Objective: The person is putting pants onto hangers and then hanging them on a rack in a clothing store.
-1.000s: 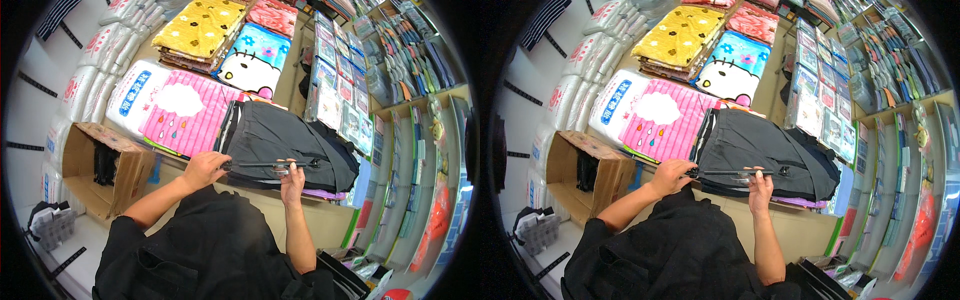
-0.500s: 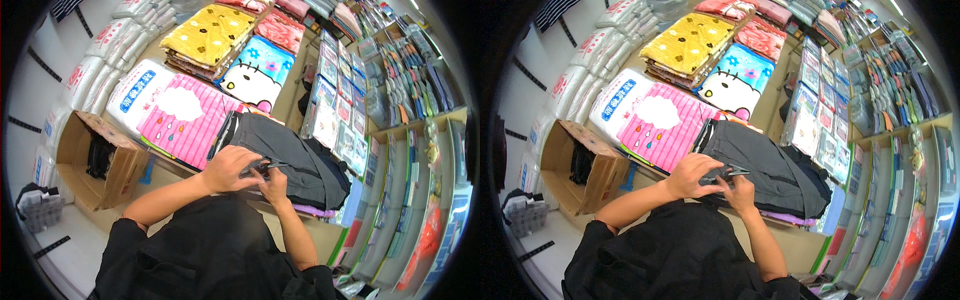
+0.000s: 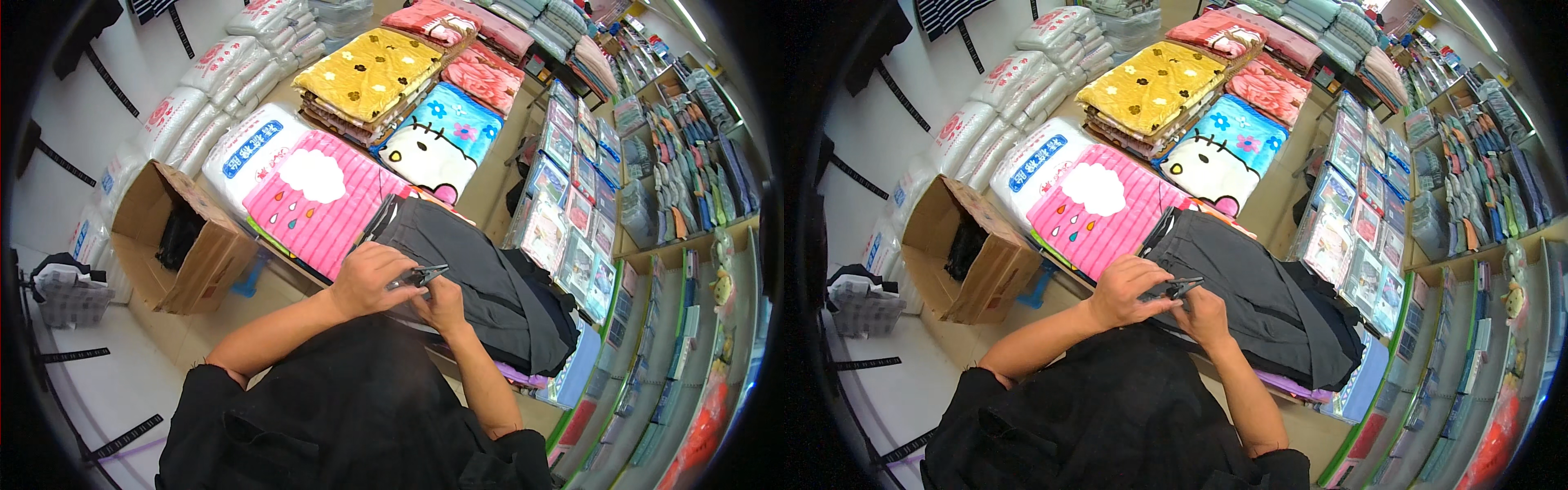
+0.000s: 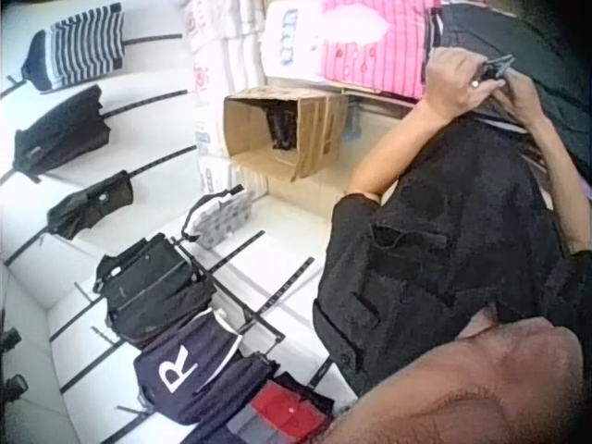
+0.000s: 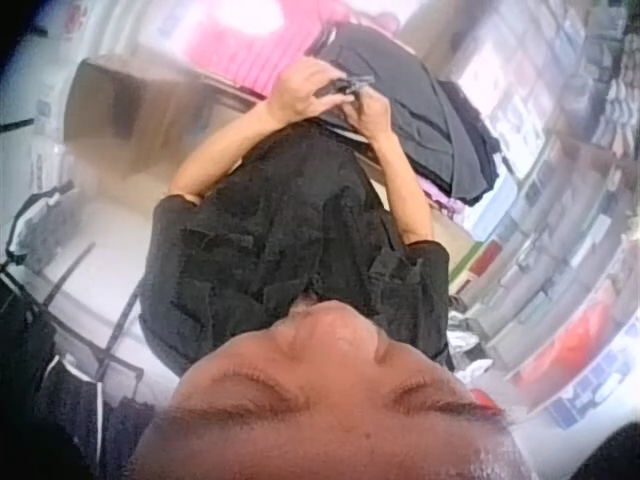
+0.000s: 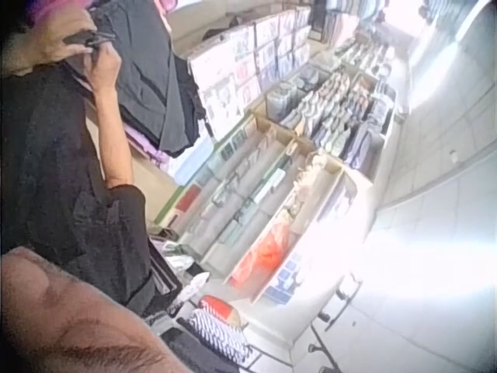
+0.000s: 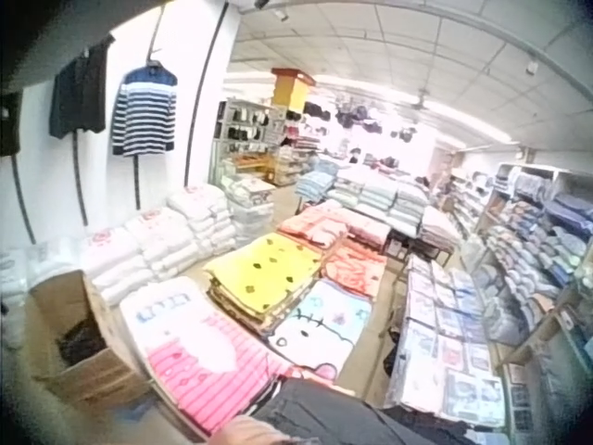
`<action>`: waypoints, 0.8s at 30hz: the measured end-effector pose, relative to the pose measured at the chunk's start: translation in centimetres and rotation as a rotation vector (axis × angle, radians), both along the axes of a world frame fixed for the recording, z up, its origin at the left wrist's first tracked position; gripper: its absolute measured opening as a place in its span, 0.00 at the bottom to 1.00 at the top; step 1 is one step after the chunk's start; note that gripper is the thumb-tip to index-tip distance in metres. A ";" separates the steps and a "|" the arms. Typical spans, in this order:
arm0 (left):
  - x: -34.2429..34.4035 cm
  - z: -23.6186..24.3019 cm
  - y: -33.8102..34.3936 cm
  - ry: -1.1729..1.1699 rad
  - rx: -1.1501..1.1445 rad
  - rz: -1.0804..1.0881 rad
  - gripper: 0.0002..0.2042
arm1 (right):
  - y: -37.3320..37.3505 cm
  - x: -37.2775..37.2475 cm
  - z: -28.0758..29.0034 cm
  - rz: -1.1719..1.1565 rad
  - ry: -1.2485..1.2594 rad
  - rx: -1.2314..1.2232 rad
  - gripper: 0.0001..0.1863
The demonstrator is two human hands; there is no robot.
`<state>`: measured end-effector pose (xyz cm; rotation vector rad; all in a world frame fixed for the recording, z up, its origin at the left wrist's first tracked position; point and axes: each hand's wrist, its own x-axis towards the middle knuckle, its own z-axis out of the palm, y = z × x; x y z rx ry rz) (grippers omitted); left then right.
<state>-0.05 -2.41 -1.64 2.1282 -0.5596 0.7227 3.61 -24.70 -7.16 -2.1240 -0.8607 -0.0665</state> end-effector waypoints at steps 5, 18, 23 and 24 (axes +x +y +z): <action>-0.5 -0.2 -0.4 0.034 -0.014 0.036 0.20 | 0.0 0.4 -0.7 0.042 -0.005 0.031 0.14; -1.9 -1.4 4.1 0.150 -0.084 0.119 0.21 | 5.5 2.2 -2.8 0.240 0.025 0.021 0.15; -2.8 -3.7 7.3 0.212 -0.140 0.197 0.20 | 10.1 2.4 -5.0 0.334 0.104 0.031 0.16; -2.9 -4.2 8.1 0.200 -0.152 0.216 0.20 | 10.9 2.6 -5.6 0.342 0.116 0.023 0.16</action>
